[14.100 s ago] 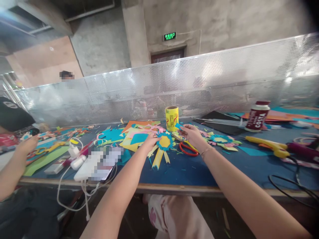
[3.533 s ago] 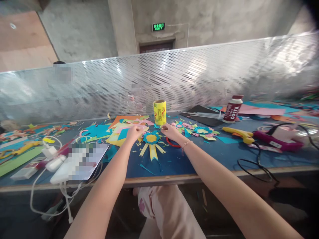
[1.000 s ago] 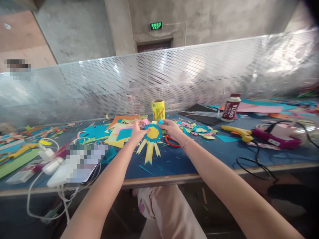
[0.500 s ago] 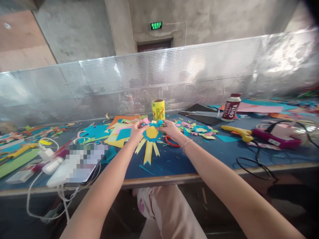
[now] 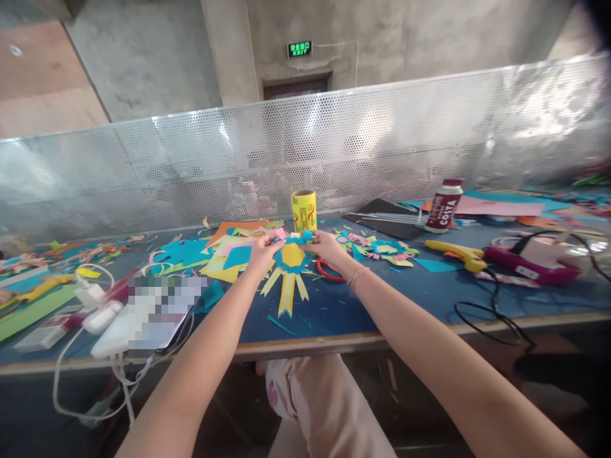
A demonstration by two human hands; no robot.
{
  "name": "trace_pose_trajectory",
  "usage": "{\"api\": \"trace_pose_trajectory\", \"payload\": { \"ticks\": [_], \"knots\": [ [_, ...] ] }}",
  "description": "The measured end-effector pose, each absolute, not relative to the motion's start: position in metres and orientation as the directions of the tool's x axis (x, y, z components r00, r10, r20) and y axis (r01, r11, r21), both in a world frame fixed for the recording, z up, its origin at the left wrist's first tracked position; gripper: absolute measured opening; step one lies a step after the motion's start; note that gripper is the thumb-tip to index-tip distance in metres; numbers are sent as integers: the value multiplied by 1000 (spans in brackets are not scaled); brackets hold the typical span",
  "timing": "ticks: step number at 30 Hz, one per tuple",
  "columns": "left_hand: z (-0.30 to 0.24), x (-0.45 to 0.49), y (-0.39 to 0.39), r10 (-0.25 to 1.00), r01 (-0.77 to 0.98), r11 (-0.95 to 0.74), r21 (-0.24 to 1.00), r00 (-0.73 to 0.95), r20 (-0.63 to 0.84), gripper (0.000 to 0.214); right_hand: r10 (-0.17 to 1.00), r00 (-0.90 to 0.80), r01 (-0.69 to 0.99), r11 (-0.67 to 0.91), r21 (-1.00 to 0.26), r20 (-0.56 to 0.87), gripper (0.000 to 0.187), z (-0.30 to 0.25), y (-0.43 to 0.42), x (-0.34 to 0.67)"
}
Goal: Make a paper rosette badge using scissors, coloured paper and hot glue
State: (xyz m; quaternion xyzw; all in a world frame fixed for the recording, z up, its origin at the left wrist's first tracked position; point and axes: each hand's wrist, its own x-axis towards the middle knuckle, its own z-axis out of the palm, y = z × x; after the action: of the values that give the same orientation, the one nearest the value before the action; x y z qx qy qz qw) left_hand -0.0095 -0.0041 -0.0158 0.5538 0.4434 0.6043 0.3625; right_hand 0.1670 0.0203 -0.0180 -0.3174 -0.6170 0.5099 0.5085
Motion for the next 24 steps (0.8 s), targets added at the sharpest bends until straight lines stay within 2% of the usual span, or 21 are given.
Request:
{"api": "trace_pose_trajectory", "payload": {
  "ticks": [8,17,24],
  "knots": [
    [-15,-10,-6,916,104,-396,912,-23,400,26,899,-301,-128,294,-947,319,35,-17,19,165],
    [-17,-13,-3,921,155,-374,914,-50,386,27,927,-242,-101,271,-957,288,48,-20,22,166],
    [-17,-15,-1,933,102,-360,928,12,360,30,924,-254,-51,282,-958,286,48,-20,22,167]
  ]
}}
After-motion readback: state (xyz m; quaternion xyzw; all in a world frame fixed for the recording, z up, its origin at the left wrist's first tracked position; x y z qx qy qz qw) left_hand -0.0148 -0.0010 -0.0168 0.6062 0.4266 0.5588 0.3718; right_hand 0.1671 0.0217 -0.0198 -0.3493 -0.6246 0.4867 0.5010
